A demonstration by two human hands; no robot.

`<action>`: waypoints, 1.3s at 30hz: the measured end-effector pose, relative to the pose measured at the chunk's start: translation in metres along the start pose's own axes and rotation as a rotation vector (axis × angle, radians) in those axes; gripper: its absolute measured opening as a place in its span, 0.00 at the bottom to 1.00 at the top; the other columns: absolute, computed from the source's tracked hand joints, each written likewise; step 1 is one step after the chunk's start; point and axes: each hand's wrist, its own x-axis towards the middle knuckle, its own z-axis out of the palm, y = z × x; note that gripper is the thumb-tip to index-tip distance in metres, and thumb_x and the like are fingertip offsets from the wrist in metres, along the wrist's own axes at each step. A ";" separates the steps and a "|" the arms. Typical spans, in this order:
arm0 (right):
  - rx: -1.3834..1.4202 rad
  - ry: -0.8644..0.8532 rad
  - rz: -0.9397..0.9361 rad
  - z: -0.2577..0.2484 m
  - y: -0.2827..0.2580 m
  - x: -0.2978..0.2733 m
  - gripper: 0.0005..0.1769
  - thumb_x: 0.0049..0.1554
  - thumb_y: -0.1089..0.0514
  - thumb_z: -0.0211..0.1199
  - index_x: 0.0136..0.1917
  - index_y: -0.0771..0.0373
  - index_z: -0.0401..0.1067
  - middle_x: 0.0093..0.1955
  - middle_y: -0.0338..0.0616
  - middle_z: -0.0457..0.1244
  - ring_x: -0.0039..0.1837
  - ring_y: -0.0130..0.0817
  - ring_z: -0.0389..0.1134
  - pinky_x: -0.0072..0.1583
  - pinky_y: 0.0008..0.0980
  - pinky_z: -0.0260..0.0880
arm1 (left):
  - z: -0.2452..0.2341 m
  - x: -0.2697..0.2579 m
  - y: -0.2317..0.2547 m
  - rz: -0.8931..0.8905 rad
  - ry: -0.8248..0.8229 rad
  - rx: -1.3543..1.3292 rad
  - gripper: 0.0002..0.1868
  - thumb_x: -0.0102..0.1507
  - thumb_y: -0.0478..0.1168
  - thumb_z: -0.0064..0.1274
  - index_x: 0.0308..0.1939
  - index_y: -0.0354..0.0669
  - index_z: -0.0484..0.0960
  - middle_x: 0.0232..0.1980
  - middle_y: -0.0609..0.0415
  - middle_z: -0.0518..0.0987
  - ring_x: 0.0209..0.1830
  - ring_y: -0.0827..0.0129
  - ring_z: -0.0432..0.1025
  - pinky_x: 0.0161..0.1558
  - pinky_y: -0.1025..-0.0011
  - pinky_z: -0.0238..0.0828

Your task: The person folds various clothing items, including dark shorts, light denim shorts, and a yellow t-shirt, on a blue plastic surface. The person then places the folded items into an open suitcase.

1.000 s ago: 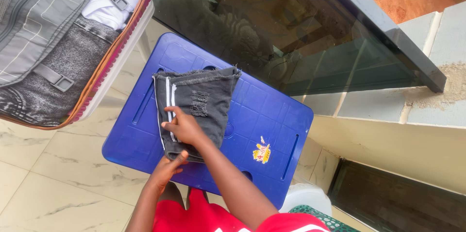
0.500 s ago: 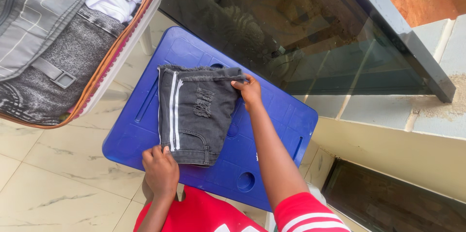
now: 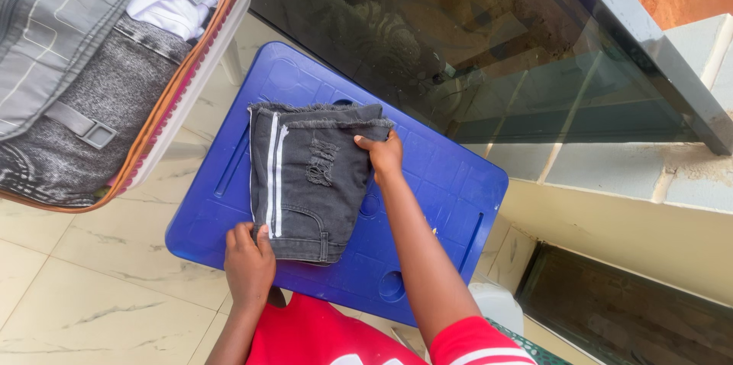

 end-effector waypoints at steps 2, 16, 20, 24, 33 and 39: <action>-0.116 0.043 0.176 -0.006 -0.001 0.009 0.30 0.42 0.63 0.77 0.57 0.69 0.71 0.52 0.52 0.72 0.47 0.41 0.72 0.50 0.47 0.64 | 0.003 0.000 0.002 -0.026 -0.019 0.025 0.17 0.71 0.46 0.46 0.52 0.33 0.71 0.49 0.38 0.75 0.46 0.42 0.74 0.45 0.51 0.71; -1.331 -0.244 -1.081 -0.009 0.002 -0.101 0.28 0.54 0.63 0.56 0.68 0.60 0.68 0.62 0.48 0.62 0.59 0.46 0.63 0.56 0.43 0.66 | -0.006 0.028 -0.011 0.202 0.073 0.116 0.16 0.68 0.42 0.50 0.58 0.41 0.75 0.49 0.39 0.77 0.42 0.41 0.75 0.40 0.50 0.72; -1.532 -0.100 -0.762 -0.012 0.037 -0.173 0.34 0.54 0.61 0.55 0.73 0.69 0.62 0.55 0.51 0.60 0.55 0.47 0.64 0.52 0.40 0.68 | -0.024 0.092 0.007 0.471 0.102 0.290 0.10 0.65 0.42 0.55 0.49 0.48 0.83 0.40 0.49 0.76 0.43 0.51 0.73 0.42 0.54 0.69; -1.430 -0.288 -0.438 0.006 0.068 -0.258 0.50 0.52 0.49 0.67 0.76 0.81 0.50 0.55 0.57 0.59 0.52 0.51 0.65 0.49 0.43 0.70 | -0.002 0.143 0.067 0.834 -0.075 0.345 0.07 0.61 0.39 0.52 0.40 0.50 0.84 0.38 0.53 0.77 0.48 0.57 0.73 0.49 0.56 0.67; -1.031 -0.474 -0.468 -0.027 0.067 -0.253 0.15 0.57 0.55 0.70 0.55 0.60 0.73 0.55 0.51 0.67 0.57 0.54 0.69 0.57 0.48 0.70 | 0.039 0.028 0.084 1.058 -0.252 0.028 0.14 0.61 0.36 0.49 0.51 0.44 0.80 0.49 0.49 0.77 0.53 0.55 0.72 0.59 0.60 0.67; -1.228 -0.622 -0.747 -0.091 0.009 -0.208 0.40 0.43 0.49 0.76 0.67 0.55 0.68 0.71 0.52 0.58 0.74 0.53 0.54 0.68 0.51 0.55 | 0.024 -0.045 -0.016 1.077 -0.263 0.226 0.26 0.57 0.40 0.48 0.60 0.41 0.73 0.62 0.44 0.73 0.64 0.54 0.67 0.64 0.55 0.60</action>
